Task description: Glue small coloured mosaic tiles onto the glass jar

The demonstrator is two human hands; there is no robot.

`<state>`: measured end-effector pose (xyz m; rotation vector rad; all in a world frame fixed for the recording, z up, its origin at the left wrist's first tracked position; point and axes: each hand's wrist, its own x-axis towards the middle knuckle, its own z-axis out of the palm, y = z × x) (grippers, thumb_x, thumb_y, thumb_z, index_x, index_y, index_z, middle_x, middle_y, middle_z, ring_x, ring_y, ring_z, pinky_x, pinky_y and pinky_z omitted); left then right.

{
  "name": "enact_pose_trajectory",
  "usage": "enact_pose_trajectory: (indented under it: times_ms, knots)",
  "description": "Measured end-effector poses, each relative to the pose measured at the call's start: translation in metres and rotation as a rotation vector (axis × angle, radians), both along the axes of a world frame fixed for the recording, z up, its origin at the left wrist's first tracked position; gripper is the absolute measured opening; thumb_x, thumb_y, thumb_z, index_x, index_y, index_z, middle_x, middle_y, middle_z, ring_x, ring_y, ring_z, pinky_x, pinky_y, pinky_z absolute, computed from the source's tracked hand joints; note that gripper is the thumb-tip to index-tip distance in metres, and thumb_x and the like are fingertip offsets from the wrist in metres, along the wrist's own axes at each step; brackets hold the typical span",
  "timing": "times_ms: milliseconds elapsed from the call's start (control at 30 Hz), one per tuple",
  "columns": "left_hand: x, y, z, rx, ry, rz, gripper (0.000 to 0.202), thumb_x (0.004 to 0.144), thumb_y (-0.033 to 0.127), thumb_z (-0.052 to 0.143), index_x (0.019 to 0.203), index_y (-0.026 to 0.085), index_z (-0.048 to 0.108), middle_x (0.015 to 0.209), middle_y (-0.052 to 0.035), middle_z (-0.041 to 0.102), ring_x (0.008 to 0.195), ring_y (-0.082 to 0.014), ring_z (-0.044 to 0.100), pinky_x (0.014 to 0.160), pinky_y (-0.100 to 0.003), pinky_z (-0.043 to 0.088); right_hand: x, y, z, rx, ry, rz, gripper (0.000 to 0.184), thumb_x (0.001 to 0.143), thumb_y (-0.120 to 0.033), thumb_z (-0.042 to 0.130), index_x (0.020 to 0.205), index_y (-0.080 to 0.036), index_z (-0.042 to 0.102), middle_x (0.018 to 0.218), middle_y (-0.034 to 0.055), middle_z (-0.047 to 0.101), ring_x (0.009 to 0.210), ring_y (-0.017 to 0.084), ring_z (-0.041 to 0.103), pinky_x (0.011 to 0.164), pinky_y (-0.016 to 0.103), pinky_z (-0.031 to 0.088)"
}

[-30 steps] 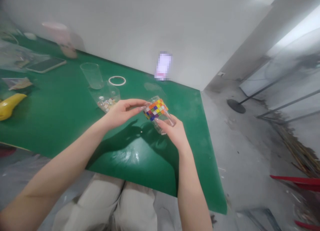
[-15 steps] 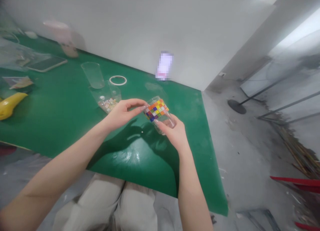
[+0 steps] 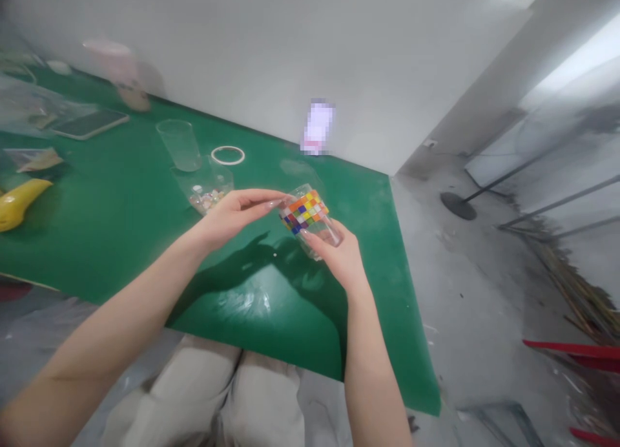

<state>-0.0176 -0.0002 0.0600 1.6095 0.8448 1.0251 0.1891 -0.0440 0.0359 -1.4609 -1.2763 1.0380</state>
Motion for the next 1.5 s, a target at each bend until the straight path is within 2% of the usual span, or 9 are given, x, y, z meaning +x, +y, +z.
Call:
enact_pose_trajectory:
  times_ms: [267,633,1100,1200,1300,1500]
  knots:
    - [0.0006,0.0014,-0.0015,0.075,0.058,0.042,0.024,0.085,0.023,0.058,0.103,0.017,0.072,0.11,-0.0057,0.072,0.104,-0.021,0.065,0.096,-0.033,0.047,0.0006,0.0001,-0.0004,-0.003,-0.016,0.009,0.056,0.058,-0.053,0.079,0.099,-0.017,0.068,0.065,0.0015,0.066,0.054,0.015,0.058,0.051,0.027,0.048]
    - [0.0022,-0.0005,-0.0002,0.07,0.069,0.071,0.021,0.084,0.028,0.061,0.096,0.016,0.073,0.102,-0.0063,0.074,0.097,-0.0209,0.066,0.092,-0.033,0.049,-0.0018,-0.0022,0.0013,0.007,-0.035,-0.011,0.061,0.056,-0.051,0.081,0.104,-0.016,0.067,0.065,0.0011,0.065,0.054,0.015,0.059,0.051,0.028,0.05]
    - [0.0052,-0.0001,-0.0053,0.087,0.019,0.122,0.022,0.082,0.036,0.064,0.085,0.016,0.073,0.09,-0.0049,0.075,0.088,-0.0189,0.067,0.084,-0.03,0.051,-0.002,-0.001,-0.0012,0.063,-0.071,-0.005,0.056,0.056,-0.046,0.081,0.102,-0.017,0.067,0.064,-0.0003,0.065,0.054,0.015,0.059,0.048,0.027,0.05]
    - [0.0041,0.0002,-0.0046,0.057,-0.013,0.09,0.028,0.087,0.04,0.058,0.088,0.016,0.073,0.093,-0.0055,0.075,0.092,-0.019,0.067,0.089,-0.032,0.049,-0.0022,-0.0014,-0.0005,0.051,-0.045,-0.022,0.057,0.057,-0.047,0.081,0.103,-0.016,0.067,0.065,0.0003,0.065,0.053,0.014,0.058,0.049,0.027,0.05]
    - [0.0023,0.0009,-0.003,0.026,-0.054,0.031,0.029,0.089,0.037,0.055,0.095,0.017,0.073,0.1,-0.0062,0.075,0.099,-0.0186,0.066,0.094,-0.032,0.047,-0.0011,-0.0005,-0.0008,0.018,-0.002,-0.025,0.059,0.055,-0.049,0.081,0.101,-0.016,0.068,0.067,0.0018,0.067,0.054,0.015,0.059,0.05,0.028,0.05]
    - [-0.0004,0.0019,-0.0025,0.04,-0.074,-0.042,0.025,0.079,0.03,0.068,0.1,0.017,0.072,0.109,-0.0069,0.072,0.106,-0.0219,0.064,0.096,-0.034,0.048,0.0002,0.0011,-0.0022,0.0,0.035,-0.026,0.059,0.053,-0.05,0.082,0.098,-0.016,0.069,0.068,0.0023,0.067,0.054,0.014,0.058,0.05,0.026,0.049]
